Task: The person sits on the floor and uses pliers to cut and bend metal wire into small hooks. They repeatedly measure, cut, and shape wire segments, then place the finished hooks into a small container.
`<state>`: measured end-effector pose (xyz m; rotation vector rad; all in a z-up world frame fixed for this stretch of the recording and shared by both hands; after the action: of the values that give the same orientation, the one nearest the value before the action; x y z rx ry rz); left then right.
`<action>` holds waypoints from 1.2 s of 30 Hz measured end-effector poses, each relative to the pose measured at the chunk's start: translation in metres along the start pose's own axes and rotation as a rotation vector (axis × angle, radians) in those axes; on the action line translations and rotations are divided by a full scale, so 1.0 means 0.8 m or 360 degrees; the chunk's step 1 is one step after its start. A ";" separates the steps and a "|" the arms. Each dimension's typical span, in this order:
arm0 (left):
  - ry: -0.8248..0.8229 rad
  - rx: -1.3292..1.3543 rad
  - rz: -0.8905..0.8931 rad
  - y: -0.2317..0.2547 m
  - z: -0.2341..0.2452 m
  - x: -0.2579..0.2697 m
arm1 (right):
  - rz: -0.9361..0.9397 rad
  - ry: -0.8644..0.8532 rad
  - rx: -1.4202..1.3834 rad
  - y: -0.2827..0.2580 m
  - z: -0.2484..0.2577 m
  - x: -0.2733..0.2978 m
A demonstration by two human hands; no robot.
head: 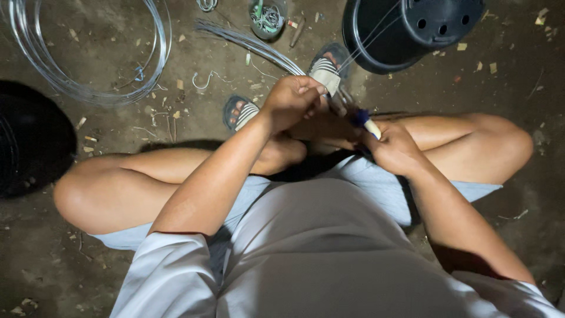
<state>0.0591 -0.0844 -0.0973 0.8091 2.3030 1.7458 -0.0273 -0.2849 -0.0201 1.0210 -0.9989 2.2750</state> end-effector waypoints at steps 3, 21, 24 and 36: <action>-0.0003 -0.0035 -0.0054 0.005 -0.001 0.002 | -0.0056 -0.0050 0.0087 0.000 -0.009 -0.001; 0.0026 -0.0116 -0.0250 0.032 -0.005 0.008 | 0.0394 0.0159 0.0355 -0.060 0.012 0.009; 0.0017 -0.0234 -0.0302 0.041 -0.005 0.012 | 0.0428 0.0196 0.0406 -0.062 0.012 0.009; 0.0116 -0.0012 -0.0391 0.056 -0.009 0.018 | 0.0655 0.0175 0.0278 -0.061 0.011 0.004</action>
<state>0.0589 -0.0751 -0.0505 0.4446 2.3239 1.6993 0.0060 -0.2603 0.0080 0.8009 -1.0562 2.7620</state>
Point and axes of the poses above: each hand's wrist, its own x-axis away from the middle knuckle, its own z-axis out of the back of the hand, y = z × x, the point moved 7 cm from there along -x, towards the middle knuckle, and after that the axes turned 14 degrees about -z, right-handed, at the moved point
